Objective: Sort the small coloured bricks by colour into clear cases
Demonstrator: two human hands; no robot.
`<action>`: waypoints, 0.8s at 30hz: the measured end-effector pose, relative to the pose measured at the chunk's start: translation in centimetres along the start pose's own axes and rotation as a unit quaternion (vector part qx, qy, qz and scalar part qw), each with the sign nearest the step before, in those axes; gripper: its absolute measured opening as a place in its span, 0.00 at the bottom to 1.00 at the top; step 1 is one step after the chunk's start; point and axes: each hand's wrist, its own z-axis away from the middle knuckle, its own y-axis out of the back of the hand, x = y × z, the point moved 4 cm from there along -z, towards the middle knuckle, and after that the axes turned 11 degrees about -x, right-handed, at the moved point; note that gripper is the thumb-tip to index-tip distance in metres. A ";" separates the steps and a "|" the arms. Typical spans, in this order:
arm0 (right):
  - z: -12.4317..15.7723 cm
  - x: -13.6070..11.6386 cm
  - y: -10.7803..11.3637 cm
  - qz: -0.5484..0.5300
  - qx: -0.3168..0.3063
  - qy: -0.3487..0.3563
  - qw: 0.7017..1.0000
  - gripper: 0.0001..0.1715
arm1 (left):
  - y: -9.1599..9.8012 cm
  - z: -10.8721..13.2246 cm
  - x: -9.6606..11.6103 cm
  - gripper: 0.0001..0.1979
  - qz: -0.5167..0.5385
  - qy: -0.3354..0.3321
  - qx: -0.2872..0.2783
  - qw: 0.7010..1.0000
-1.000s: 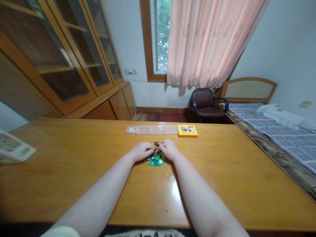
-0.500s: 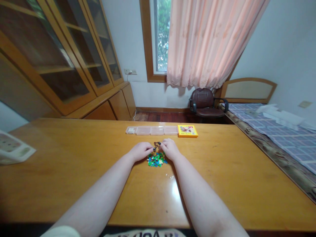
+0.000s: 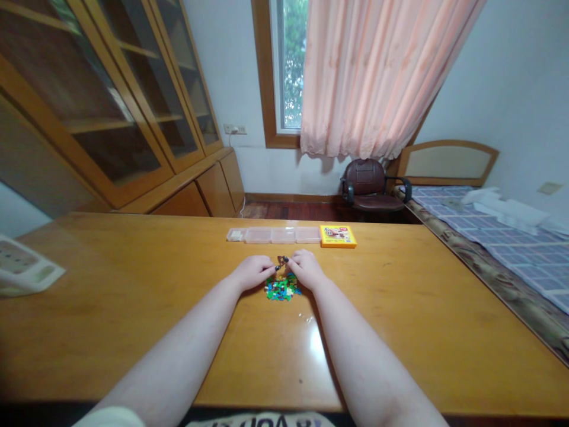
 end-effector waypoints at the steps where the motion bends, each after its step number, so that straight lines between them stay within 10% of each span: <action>1: 0.0 -0.3 -0.1 -0.009 -0.012 0.023 1.000 0.24 | -0.1 0.0 0.1 0.18 -0.003 -0.004 -0.006 1.000; 24: 0.0 -1.1 -0.5 -0.053 -0.052 0.097 0.992 0.29 | 0.1 0.0 -0.5 0.19 0.057 -0.001 -0.041 0.998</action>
